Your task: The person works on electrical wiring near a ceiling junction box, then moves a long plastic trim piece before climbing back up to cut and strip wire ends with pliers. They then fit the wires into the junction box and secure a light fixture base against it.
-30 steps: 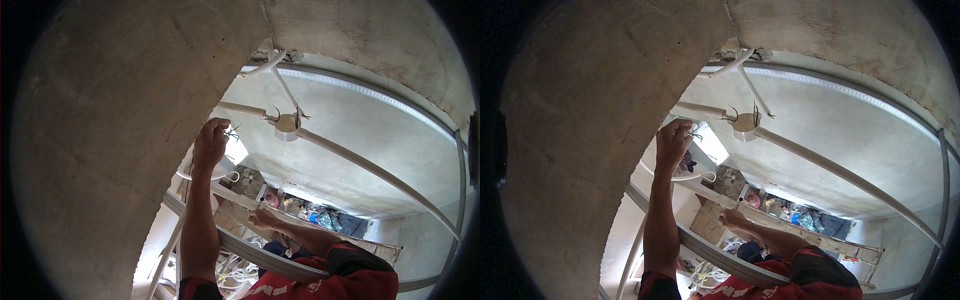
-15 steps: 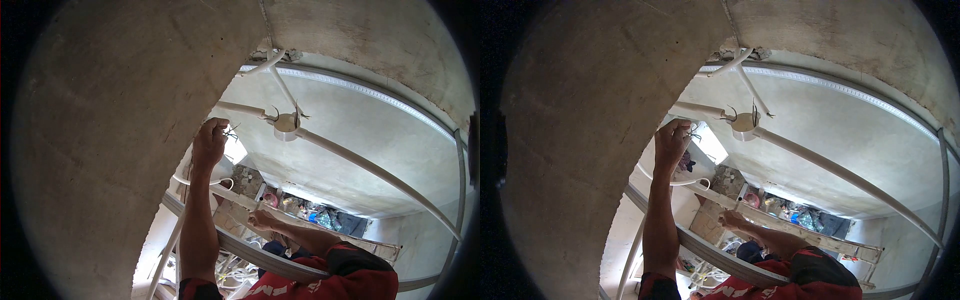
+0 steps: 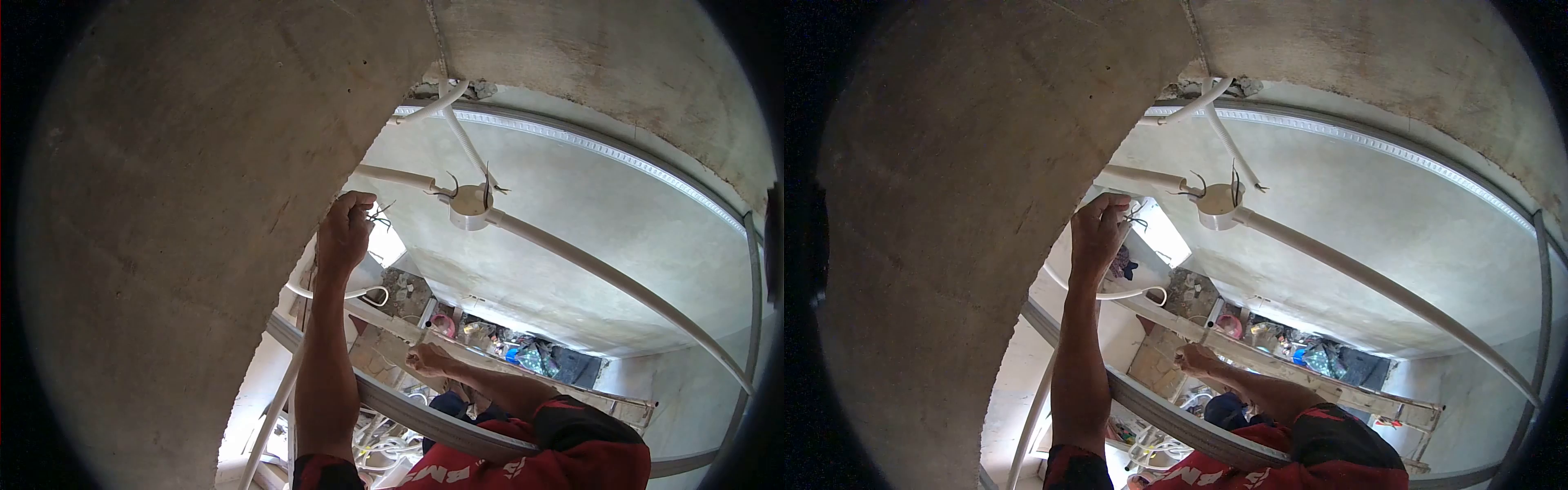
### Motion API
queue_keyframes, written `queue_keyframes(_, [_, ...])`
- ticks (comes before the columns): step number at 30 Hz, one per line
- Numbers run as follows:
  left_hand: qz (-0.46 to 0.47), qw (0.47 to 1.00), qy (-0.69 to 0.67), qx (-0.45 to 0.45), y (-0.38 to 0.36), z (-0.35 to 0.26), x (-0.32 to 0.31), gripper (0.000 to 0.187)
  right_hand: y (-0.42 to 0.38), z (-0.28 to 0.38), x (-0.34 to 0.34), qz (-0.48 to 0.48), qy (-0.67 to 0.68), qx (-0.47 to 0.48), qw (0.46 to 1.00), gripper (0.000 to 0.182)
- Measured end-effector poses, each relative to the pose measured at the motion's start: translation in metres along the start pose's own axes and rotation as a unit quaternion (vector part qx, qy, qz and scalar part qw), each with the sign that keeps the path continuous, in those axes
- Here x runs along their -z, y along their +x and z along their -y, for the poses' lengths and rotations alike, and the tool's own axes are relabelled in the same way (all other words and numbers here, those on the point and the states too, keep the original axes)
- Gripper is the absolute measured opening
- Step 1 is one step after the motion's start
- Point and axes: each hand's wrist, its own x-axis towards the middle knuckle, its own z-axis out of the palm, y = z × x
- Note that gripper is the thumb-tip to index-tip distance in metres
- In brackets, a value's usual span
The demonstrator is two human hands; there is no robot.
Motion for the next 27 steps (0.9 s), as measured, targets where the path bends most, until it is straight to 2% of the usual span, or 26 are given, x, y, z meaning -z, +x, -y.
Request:
queue_keyframes(4, [0.001,1.0,0.009,0.002,0.0,0.0,0.0,0.028,0.002,-0.007,-0.003,-0.003,-0.002,0.019,1.0,0.022])
queue_keyframes(6, [-0.03,0.996,0.031,-0.076,0.001,0.003,-0.002,0.023,0.004,-0.008,-0.005,0.001,-0.008,0.027,1.0,0.022])
queue_keyframes(9, [-0.027,0.999,0.002,-0.029,0.002,0.003,-0.003,0.023,0.004,-0.008,-0.004,0.024,-0.012,0.0,1.0,0.028])
queue_keyframes(16, [-0.022,0.999,-0.027,-0.017,0.0,0.001,-0.003,0.023,-0.001,-0.001,-0.001,0.018,0.008,-0.002,1.0,0.022])
queue_keyframes(24, [-0.023,0.999,-0.003,-0.025,0.0,0.0,-0.003,0.024,-0.003,-0.001,-0.002,0.005,-0.004,-0.003,1.0,0.023])
queue_keyframes(27, [-0.025,0.999,-0.005,-0.023,0.001,0.001,-0.002,0.023,-0.003,-0.001,0.0,0.029,-0.005,-0.006,1.0,0.029])
